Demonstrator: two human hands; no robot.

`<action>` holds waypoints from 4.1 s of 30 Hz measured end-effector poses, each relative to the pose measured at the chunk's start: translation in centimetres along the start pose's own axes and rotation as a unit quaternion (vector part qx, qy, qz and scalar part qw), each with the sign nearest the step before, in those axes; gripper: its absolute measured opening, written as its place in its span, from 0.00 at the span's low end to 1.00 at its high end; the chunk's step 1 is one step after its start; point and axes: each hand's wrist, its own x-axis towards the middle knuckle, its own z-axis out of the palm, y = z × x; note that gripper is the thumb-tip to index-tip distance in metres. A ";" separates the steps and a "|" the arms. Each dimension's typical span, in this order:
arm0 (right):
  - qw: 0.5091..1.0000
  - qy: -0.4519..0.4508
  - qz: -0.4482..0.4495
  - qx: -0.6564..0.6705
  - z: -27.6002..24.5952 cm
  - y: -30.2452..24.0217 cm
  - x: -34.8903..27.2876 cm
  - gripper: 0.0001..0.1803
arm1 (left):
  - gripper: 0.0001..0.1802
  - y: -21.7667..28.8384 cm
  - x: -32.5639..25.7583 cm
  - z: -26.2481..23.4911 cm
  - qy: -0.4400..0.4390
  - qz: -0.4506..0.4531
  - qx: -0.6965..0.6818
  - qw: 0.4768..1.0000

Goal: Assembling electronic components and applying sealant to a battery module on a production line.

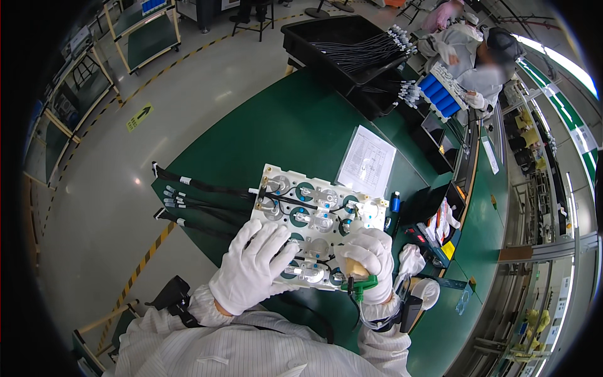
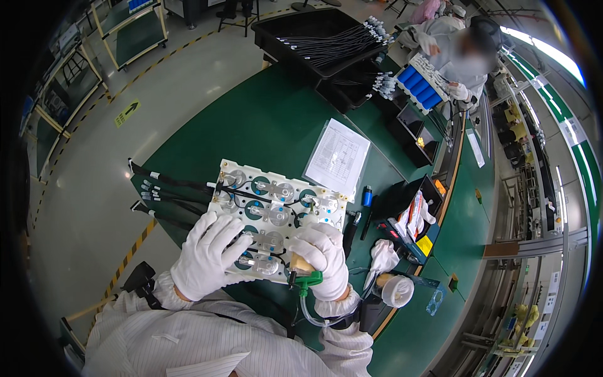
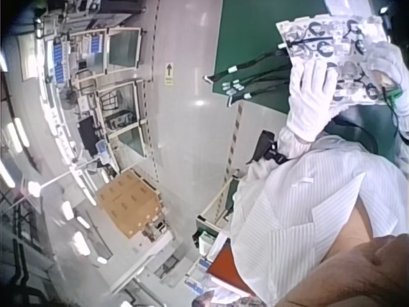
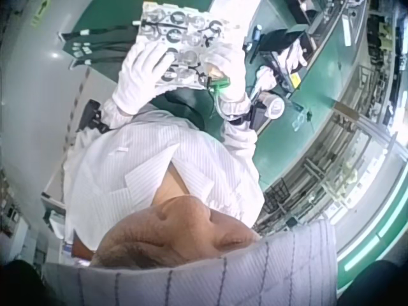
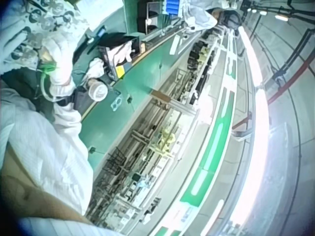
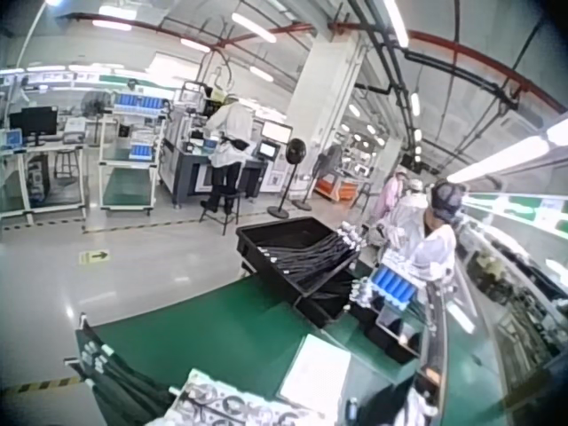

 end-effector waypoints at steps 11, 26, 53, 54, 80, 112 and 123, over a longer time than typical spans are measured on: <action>1.000 0.019 -0.007 -0.021 0.0 -0.7 0.1 0.26 | 0.34 0.1 -0.2 0.0 -0.001 0.004 0.002 1.000; 0.819 0.355 0.358 0.274 -0.6 -1.5 -3.7 0.15 | 0.38 0.3 -0.1 -0.1 -0.024 0.013 0.004 1.000; 0.769 0.343 0.353 0.407 0.0 -1.4 -3.5 0.19 | 0.27 -2.9 8.4 -3.9 -0.042 0.029 -0.047 0.998; 0.752 0.339 0.366 0.432 -0.2 -1.4 -3.7 0.22 | 0.26 -3.7 9.4 -3.2 -0.034 0.051 -0.026 0.998; 0.987 0.127 0.039 0.095 -0.3 -5.9 -6.0 0.28 | 0.27 -4.3 13.8 2.7 -0.145 -0.106 0.039 0.983; 0.729 0.395 0.371 0.417 -3.0 -5.7 -8.1 0.21 | 0.36 -2.4 16.3 2.9 -0.262 -0.156 0.042 0.951; 0.744 0.330 0.397 0.424 -2.1 -5.3 -8.5 0.21 | 0.37 -2.6 15.8 4.0 -0.220 -0.154 0.060 0.961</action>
